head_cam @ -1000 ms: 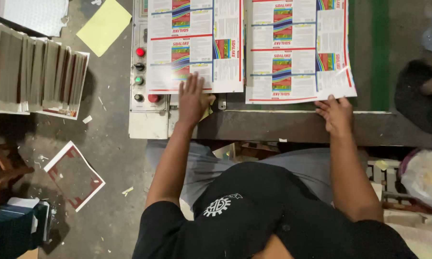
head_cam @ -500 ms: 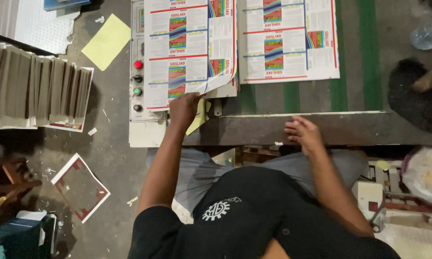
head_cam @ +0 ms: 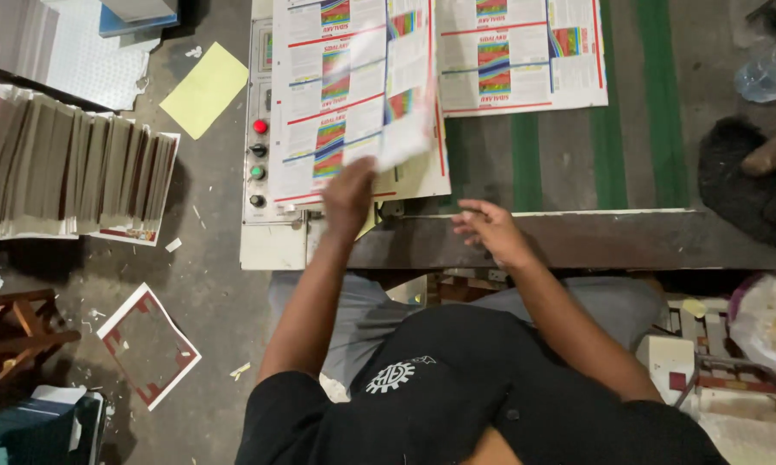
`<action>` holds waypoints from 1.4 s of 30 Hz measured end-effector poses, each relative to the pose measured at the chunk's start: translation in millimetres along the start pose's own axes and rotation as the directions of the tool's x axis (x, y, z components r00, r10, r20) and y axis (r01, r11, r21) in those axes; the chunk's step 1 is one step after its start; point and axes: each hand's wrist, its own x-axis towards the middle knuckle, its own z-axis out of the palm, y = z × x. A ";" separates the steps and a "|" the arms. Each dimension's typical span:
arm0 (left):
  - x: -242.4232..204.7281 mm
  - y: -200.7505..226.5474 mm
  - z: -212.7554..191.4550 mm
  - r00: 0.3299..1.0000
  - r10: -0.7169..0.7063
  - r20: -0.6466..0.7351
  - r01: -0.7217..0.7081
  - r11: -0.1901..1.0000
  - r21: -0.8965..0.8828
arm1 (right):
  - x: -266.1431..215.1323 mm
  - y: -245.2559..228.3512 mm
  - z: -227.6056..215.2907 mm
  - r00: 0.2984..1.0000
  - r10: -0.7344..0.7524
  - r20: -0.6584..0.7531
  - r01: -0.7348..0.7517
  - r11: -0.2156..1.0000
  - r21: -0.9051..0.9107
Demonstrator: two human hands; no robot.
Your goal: The person sits on the floor and sorts through a stack of printed papers, flipping through them and separating them into piles. The person occasionally lifts and repositions the stacks to continue sorting.
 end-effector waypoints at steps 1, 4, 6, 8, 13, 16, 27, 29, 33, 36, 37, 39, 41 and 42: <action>-8.1 15.0 6.8 1.000 -0.004 0.000 0.004 1.000 0.001 | -3.9 -5.9 7.3 1.000 0.004 0.002 -0.004 1.000 -0.002; -19.5 56.9 19.9 0.981 0.069 0.180 -0.057 0.996 -0.072 | -4.7 -15.6 22.8 0.990 -0.102 0.098 0.103 0.995 -0.002; -19.4 87.9 21.0 0.935 0.099 0.340 -0.072 0.993 -0.091 | -1.6 -5.0 20.2 0.995 -0.102 0.007 0.101 0.991 0.085; -21.4 90.0 24.1 0.924 0.099 0.370 -0.075 0.994 -0.079 | -0.5 5.7 6.1 0.990 -0.080 -0.112 0.094 0.988 0.126; -65.7 20.9 55.6 0.899 -0.024 0.437 0.014 1.000 0.027 | -13.5 34.4 -60.2 0.918 -0.045 -0.393 0.125 0.975 0.182; -63.7 -4.2 42.7 0.856 -0.184 0.483 0.107 0.977 0.184 | -39.3 35.4 -99.6 0.866 -0.110 -0.488 0.209 0.966 0.153; -68.0 -70.2 0.6 0.890 -0.195 0.413 0.058 0.945 0.322 | -111.4 57.7 -191.3 0.787 -0.109 -0.608 0.207 0.974 0.095; -56.0 -53.2 -9.2 0.915 -0.196 0.352 0.102 0.958 0.269 | -110.3 59.1 -187.4 0.797 -0.114 -0.594 0.196 0.978 0.076; -44.1 -36.8 -16.9 0.948 -0.226 0.224 0.186 0.965 0.185 | -90.8 52.3 -175.1 0.811 -0.106 -0.575 0.178 0.981 0.071; -43.9 -36.0 -19.5 0.937 -0.254 0.238 0.217 0.961 0.174 | -66.1 50.1 -181.0 0.772 -0.088 -0.630 0.137 0.990 0.030; -39.9 -35.6 -23.6 0.938 -0.252 0.238 0.214 0.961 0.173 | -57.5 48.8 -185.2 0.770 -0.090 -0.632 0.140 0.990 0.030; -31.2 -34.5 -30.6 0.893 -0.272 0.358 0.230 0.960 0.157 | -41.3 46.0 -194.4 0.801 -0.141 -0.582 0.172 0.985 -0.002; -26.6 -39.0 -34.4 0.868 -0.265 0.420 0.233 0.964 0.126 | -26.5 32.2 -193.6 0.809 -0.128 -0.574 0.177 0.984 0.029; -24.7 -40.6 -36.9 0.837 -0.260 0.481 0.242 0.965 0.100 | -19.7 25.6 -193.1 0.820 -0.111 -0.562 0.176 0.982 0.062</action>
